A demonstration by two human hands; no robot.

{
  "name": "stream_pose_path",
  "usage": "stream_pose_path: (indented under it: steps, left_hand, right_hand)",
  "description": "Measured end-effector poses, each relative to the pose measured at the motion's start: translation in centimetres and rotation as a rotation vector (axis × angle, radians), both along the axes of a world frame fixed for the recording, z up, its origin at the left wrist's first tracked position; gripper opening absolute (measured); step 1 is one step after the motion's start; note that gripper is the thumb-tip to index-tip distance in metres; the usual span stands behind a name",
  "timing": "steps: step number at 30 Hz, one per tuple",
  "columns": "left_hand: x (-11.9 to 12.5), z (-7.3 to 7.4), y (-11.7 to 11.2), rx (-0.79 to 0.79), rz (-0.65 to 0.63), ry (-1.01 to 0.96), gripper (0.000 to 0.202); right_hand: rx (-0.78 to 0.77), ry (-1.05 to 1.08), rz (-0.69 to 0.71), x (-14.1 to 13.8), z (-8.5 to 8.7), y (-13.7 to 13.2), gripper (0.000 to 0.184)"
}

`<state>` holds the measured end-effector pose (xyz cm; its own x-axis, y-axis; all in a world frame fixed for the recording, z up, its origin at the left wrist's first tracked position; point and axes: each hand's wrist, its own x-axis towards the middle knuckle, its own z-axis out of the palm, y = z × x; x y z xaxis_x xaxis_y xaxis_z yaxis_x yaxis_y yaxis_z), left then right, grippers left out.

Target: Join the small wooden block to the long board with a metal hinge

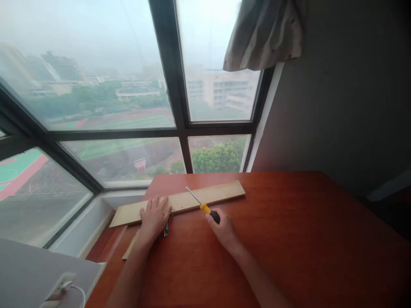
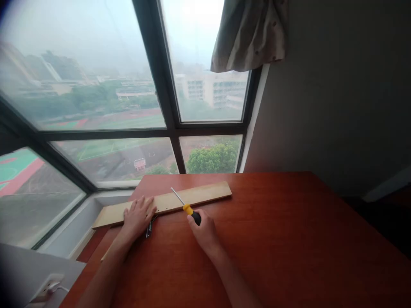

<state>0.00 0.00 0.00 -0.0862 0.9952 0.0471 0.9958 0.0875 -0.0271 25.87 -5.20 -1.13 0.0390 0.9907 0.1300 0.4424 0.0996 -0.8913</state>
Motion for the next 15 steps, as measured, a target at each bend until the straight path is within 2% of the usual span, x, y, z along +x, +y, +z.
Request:
stream_pose_path:
  steps: [7,11,15]
  left_hand:
    - [5.5,0.3,0.3,0.031,-0.104,-0.029,0.049]
    - [9.1,0.4,-0.2,0.048,-0.135,-0.061,0.048]
    - [11.9,0.1,-1.1,0.082,-0.163,-0.085,0.048]
  right_hand:
    - [-0.005,0.143,-0.126,5.6,-0.3,0.3,0.039]
    - [-0.007,0.204,-0.198,7.0,-1.0,0.3,0.050]
    - [0.005,0.238,-0.246,7.6,-1.2,0.1,0.054]
